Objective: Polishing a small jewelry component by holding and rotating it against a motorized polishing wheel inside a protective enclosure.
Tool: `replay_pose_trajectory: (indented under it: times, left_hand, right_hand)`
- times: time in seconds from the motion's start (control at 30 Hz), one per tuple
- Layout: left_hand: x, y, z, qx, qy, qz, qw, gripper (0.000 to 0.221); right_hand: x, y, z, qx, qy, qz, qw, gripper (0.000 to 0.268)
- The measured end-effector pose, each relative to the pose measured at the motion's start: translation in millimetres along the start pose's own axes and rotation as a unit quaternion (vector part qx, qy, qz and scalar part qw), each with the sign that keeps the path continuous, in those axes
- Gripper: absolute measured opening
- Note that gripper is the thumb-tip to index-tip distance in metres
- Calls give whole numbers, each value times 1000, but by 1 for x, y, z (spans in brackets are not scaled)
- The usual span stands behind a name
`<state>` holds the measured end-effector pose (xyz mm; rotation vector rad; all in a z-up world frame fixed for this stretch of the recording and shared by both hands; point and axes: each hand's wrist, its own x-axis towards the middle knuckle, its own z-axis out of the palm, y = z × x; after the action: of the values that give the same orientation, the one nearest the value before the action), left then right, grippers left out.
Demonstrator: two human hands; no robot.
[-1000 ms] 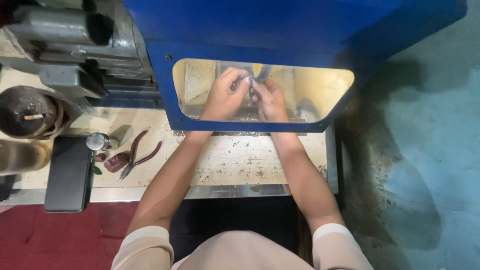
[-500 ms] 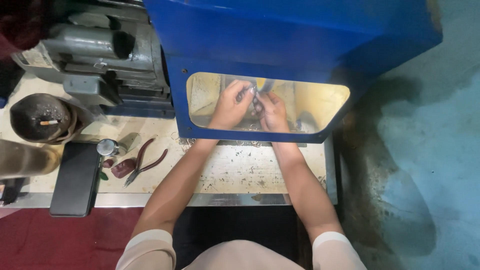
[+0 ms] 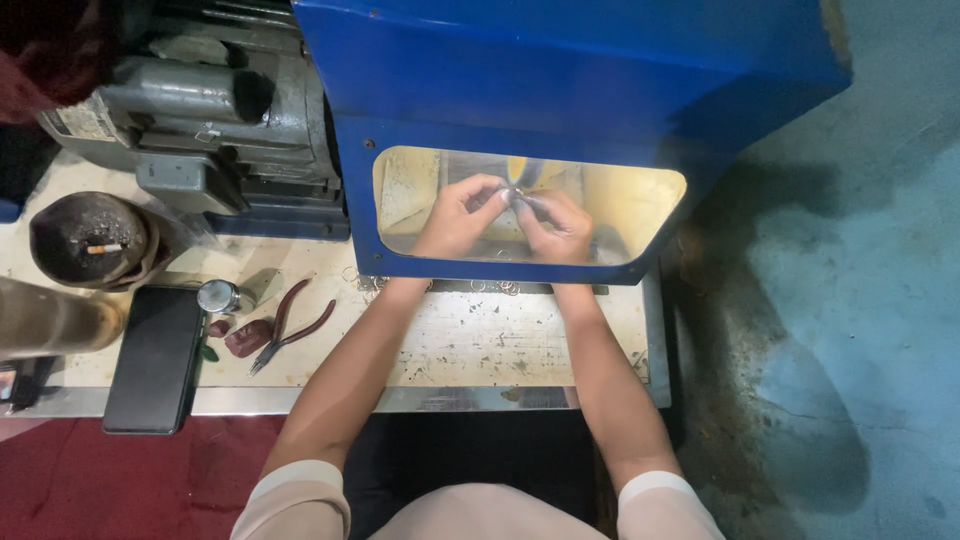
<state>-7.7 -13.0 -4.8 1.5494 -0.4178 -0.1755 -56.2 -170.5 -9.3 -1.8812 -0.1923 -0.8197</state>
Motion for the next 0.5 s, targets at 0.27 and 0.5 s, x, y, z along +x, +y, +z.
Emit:
replay_pose_trajectory:
  times: [0.27, 0.5]
  left_hand:
    - [22, -67, 23, -99, 68, -108, 987, 23]
    - [23, -98, 36, -200, 63, -141, 967, 29]
  right_hand:
    - [-3, 34, 9, -103, 25, -37, 994, 6]
    - [-8, 44, 8, -142, 51, -88, 985, 9]
